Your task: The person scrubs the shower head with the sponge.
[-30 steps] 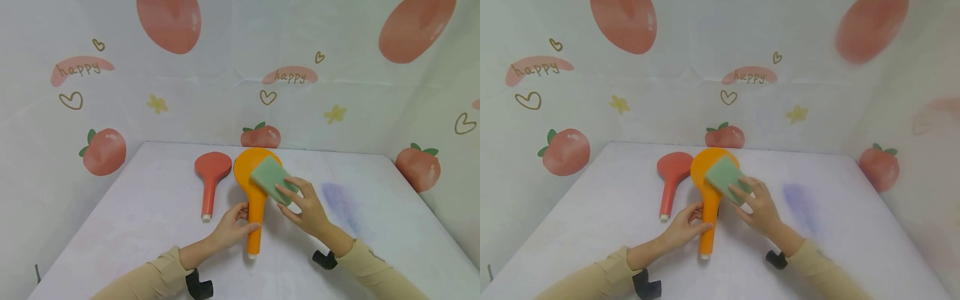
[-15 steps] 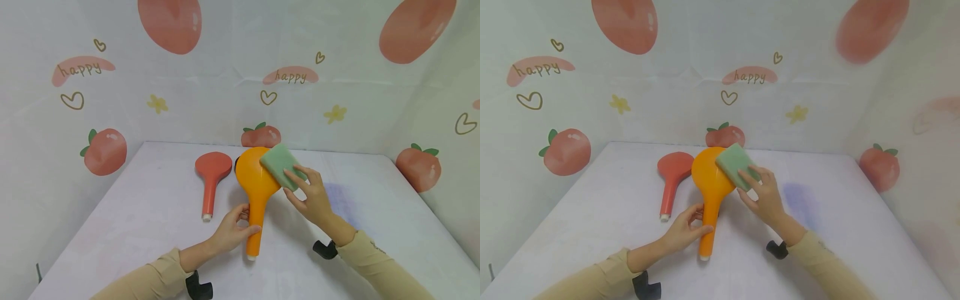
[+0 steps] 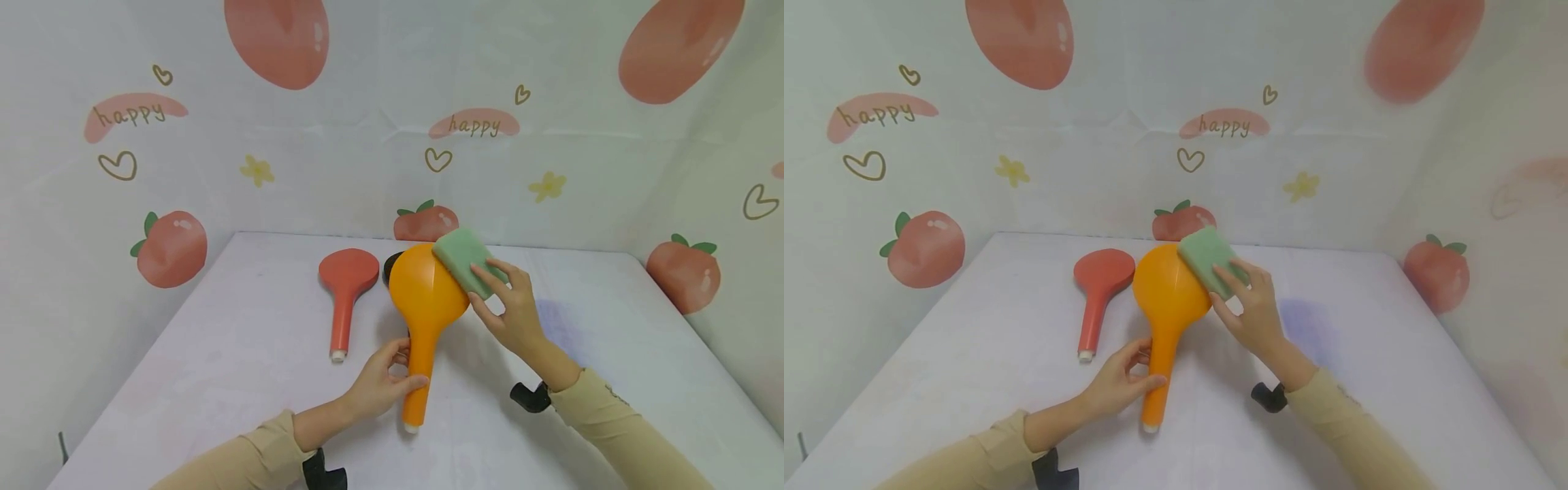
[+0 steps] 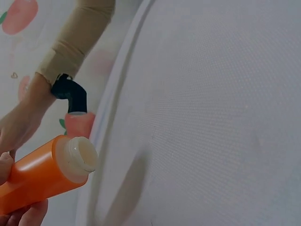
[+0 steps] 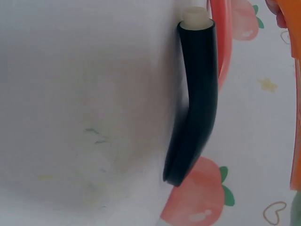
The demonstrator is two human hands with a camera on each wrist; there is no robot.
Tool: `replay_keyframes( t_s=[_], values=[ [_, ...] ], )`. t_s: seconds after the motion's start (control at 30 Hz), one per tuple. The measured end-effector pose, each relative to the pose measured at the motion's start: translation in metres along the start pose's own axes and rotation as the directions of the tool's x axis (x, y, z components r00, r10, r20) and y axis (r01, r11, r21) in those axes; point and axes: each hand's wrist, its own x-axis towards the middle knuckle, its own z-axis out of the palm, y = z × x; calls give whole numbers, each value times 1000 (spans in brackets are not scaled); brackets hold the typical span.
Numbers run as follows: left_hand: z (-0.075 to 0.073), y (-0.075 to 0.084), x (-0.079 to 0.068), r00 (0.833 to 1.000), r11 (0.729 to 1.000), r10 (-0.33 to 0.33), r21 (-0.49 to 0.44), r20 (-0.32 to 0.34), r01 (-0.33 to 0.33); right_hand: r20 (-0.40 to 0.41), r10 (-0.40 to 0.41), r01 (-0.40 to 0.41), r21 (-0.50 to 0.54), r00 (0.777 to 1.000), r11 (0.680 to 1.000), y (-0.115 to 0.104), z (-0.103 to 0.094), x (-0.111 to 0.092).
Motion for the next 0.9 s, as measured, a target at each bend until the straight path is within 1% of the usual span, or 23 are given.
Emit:
replay_keyframes(
  t_s=[0.07, 0.2, 0.27, 0.33, 0.43, 0.5, 0.57, 0.67, 0.8, 0.9],
  values=[
    [1, 1, -1, 1000, 1000, 1, -1, 11, -1, 15, -12, 12, 12, 1000, 1000, -2, 0, 1],
    [2, 2, -2, 1000, 1000, -9, -6, 19, 10, 37, -71, 70, 32, 997, 997, -6, 1, 4],
    [2, 2, -2, 1000, 1000, -12, -12, 20, 12, 32, -59, 59, 22, 998, 998, -5, 1, 6],
    [2, 3, -2, 1000, 1000, -13, -17, 19, 14, 9, -20, 20, 22, 1000, 1000, -2, 1, 9],
    [2, 3, -3, 1000, 1000, -4, -18, 19, 5, -6, 82, -82, 22, 997, 996, 4, -1, 12],
    [2, 3, -3, 1000, 1000, -2, -13, 19, 2, -4, 132, -132, 27, 991, 991, 5, -2, 14],
    [3, 2, -4, 1000, 1000, 0, -6, 17, 1, 13, 154, -155, 28, 988, 988, 4, -2, 16],
    [4, 1, -4, 1000, 1000, 16, -3, 18, -16, 39, 120, -122, 37, 992, 992, 1, -1, 19],
    [5, 0, -4, 998, 999, 53, 2, 19, -54, 39, 51, -53, 45, 998, 998, -2, 1, 24],
    [5, 0, -4, 998, 998, 63, 5, 18, -63, 13, 60, -61, 29, 998, 998, 0, 0, 28]
  ],
)
